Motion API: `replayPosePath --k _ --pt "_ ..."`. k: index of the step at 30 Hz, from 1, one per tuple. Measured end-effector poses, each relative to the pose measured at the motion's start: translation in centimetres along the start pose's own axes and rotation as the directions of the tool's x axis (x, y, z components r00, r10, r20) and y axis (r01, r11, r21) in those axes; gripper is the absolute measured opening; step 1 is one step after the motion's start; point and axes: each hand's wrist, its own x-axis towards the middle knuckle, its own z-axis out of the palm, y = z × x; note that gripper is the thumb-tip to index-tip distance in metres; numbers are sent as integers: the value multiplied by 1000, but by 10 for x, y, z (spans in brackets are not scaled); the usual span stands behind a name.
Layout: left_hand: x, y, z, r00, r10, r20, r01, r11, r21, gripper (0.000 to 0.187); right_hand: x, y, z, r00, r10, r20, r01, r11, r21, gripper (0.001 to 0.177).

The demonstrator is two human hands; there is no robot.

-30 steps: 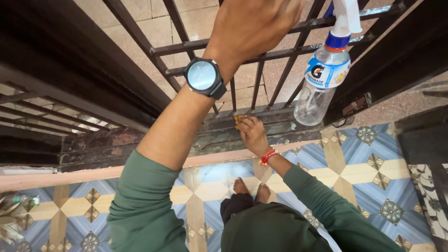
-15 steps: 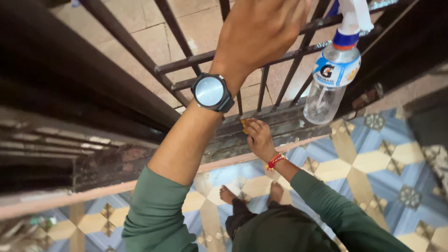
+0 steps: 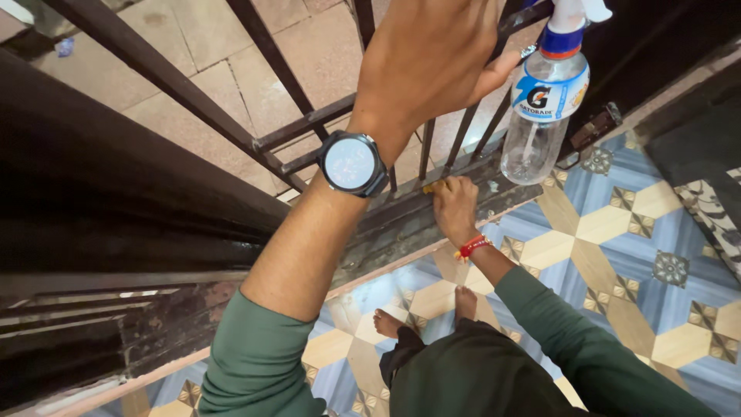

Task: The person cleans the bars of a metal gate by hand using a cloth and a spray bottle.

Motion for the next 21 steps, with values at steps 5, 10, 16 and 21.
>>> replayPosePath --k 5,10,16,21 --pt "0 5 9 995 52 81 -45 996 -80 58 -3 -19 4 986 -38 165 -4 969 249 19" --pt "0 11 14 995 -101 24 103 991 -91 11 -20 -61 8 950 -312 -4 295 894 337 21" --pt "1 10 10 984 -140 111 149 986 -77 9 -2 23 -12 831 276 483 -488 779 394 16" --pt "-3 11 4 983 -169 71 175 982 -77 11 3 124 -21 993 95 64 -99 993 60 19"
